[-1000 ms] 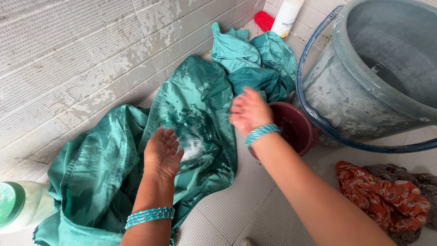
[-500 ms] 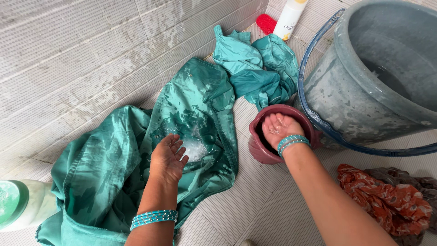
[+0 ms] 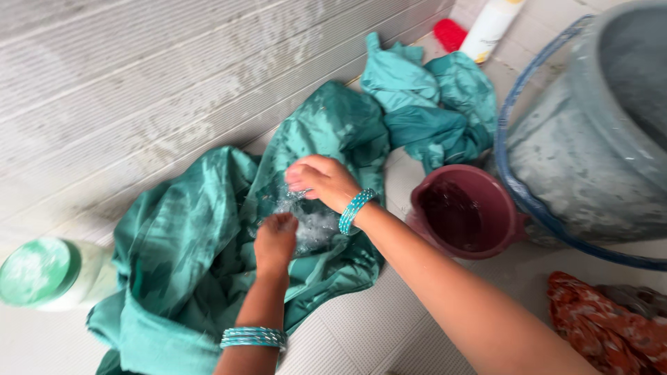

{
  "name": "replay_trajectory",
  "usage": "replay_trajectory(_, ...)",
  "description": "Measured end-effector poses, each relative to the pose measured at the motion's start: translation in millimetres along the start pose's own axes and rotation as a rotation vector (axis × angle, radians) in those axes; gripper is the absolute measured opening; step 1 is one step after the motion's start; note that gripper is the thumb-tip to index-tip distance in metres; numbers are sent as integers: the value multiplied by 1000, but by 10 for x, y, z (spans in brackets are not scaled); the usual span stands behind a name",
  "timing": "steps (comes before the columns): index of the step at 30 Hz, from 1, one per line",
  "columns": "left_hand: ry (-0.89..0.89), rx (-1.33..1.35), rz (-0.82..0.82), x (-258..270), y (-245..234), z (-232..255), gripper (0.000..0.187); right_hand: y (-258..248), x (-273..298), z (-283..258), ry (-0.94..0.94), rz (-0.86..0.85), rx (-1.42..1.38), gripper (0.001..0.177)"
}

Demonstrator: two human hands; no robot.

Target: The person hand-washes a teal garment on a tiled bathroom floor. They apply white powder detergent directly to the fabric, rub it in with their hands, and rinse the garment using water from a pink mug. The person scrubs the fabric against the floor and wrings out the excess water repeatedly.

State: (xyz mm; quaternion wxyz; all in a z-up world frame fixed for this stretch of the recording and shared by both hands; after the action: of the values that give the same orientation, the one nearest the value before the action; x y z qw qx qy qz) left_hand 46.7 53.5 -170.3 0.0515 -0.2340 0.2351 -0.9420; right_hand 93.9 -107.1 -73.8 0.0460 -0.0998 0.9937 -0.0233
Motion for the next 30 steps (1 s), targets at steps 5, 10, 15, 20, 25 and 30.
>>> replay_trajectory(5,140,-491,198,492,-240,-259,105,70,250,779,-107,200,679,43)
replay_trajectory(10,-166,-782,27,778,-468,-518,153,768,730,1030,-255,-73,976,79)
replay_trajectory(15,-297,-917,-117,801,-482,-666,161,1179,982,934,-381,-505,1267,89)
replay_trajectory(20,-409,-952,-203,608,-376,-677,168,796,526,819,-466,-524,1388,87)
replay_trajectory(25,-448,-965,-185,580,-358,-648,171,-1,-117,908,-105,-66,1356,85)
replay_trajectory(30,-426,-947,-165,585,-368,-643,173,268,-34,993,-200,21,1319,82)
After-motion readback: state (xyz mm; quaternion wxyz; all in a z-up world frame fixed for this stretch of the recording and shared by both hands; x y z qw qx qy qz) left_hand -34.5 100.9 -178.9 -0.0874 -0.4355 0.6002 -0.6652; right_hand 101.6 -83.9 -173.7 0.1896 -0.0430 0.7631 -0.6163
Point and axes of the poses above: each hand's wrist, its own x-axis away from the middle knuckle, its own y-axis out of the palm, z = x × y, the point moved 4 cm from there along -x, towards the middle knuckle, and after that the axes turned 10 degrees about -y, right-handed, at the moved point
